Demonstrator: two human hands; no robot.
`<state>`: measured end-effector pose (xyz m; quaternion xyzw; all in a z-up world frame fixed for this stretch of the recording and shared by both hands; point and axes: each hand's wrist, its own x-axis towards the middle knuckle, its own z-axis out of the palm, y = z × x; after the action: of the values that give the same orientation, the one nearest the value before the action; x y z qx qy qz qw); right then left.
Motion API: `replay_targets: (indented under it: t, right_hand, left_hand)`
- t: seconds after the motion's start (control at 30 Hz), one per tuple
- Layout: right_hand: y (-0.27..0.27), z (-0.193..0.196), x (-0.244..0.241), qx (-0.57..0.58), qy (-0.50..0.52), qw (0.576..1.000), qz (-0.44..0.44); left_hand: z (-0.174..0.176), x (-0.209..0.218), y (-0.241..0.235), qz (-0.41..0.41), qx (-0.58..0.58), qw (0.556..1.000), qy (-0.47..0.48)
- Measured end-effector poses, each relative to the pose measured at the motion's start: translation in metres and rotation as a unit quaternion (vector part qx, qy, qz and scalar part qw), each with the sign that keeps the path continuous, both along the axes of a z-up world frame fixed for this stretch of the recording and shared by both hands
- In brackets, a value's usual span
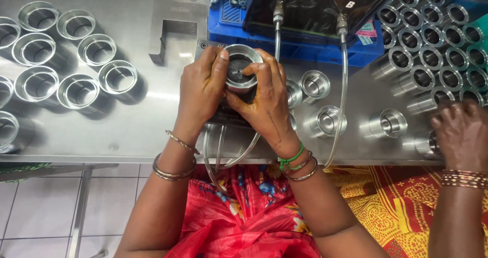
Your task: Placing metal caps into a testing or assembly fixture and sorting them.
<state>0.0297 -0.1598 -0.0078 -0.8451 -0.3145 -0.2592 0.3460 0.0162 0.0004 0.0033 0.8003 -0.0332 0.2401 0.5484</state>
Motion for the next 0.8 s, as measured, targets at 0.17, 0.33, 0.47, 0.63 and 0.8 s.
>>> replay_targets:
  t: [0.17,0.33,0.47,0.63,0.8]
  right_hand:
    - [0.000,0.001,0.000,0.012,0.000,1.000,0.010]
    - [-0.002,-0.001,0.001,0.008,0.022,1.000,0.014]
    - [-0.001,0.001,0.000,0.018,0.012,1.000,0.018]
    - [-0.001,0.002,0.000,0.017,0.022,1.000,0.015]
    - [-0.001,0.001,-0.001,-0.002,0.023,1.000,0.006]
  left_hand:
    - [0.002,-0.002,0.001,-0.008,-0.001,1.000,-0.002]
    - [0.006,-0.005,0.002,-0.021,-0.018,0.999,0.025]
    - [0.006,-0.004,0.003,-0.020,-0.009,0.999,0.025]
    - [0.009,-0.005,0.003,-0.030,-0.026,0.998,0.038]
    - [0.011,-0.006,0.002,-0.029,-0.025,0.999,0.039]
